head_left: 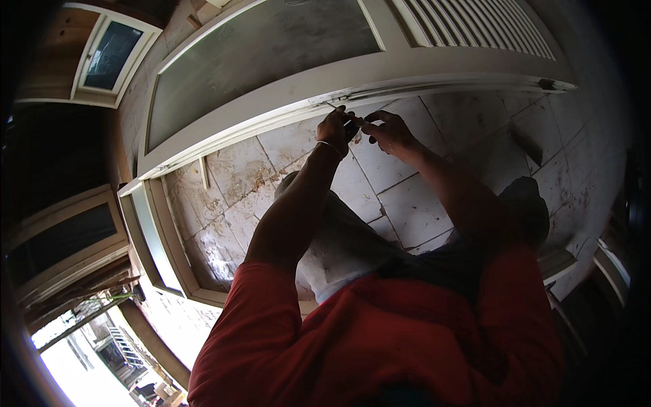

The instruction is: The person repairs a wooden door by removing a latch with a screwdriver and pliers, and then using a screwdriver to re-secure hardware onto the door frame while sitting on the floor.

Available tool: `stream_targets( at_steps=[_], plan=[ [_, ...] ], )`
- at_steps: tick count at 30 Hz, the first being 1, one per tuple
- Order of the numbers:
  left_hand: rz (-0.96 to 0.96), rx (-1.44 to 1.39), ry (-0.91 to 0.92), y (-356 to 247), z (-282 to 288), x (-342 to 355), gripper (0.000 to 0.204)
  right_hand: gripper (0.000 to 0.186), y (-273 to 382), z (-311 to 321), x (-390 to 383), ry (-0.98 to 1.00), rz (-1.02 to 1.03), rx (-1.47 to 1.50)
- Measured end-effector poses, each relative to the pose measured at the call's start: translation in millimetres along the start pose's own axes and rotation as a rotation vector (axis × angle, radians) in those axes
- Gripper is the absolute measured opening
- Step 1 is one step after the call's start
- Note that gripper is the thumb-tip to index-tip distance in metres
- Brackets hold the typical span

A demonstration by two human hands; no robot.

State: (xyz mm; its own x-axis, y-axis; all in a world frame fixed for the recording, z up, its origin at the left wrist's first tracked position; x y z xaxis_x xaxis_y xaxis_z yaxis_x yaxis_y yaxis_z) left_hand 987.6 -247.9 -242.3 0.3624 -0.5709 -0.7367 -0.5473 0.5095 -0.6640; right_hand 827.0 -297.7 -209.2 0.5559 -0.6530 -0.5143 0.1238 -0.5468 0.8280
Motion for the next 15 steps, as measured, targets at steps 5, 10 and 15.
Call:
stream_targets(
  at_steps=[5, 10, 15],
  plan=[
    [-0.084, 0.250, 0.181, 4, 13, 13, 0.037, 0.041, -70, -38, -14, -0.307, 0.038, 0.346],
    [-0.096, 0.349, 0.284, 12, 22, 26, 0.038, 0.042, -96, -71, -21, -0.511, 0.166, 0.427],
    [-0.125, 0.432, 0.186, 6, 19, 33, 0.027, 0.046, -98, -90, -22, -0.581, 0.401, 0.190]
  ],
)
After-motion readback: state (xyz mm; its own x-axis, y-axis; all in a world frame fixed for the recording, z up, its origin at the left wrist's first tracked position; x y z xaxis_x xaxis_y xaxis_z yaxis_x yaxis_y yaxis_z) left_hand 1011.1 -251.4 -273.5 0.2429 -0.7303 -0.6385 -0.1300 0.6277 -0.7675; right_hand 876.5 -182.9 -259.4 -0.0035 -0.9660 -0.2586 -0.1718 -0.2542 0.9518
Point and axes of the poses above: each hand's wrist, its own x-axis towards the middle knuckle, its own z-axis out of the back of the hand, y = z × x, the point moved 2 cm from there along x, towards the middle knuckle, and after that the axes turned 15 degrees about x, right-handed, at the moved point
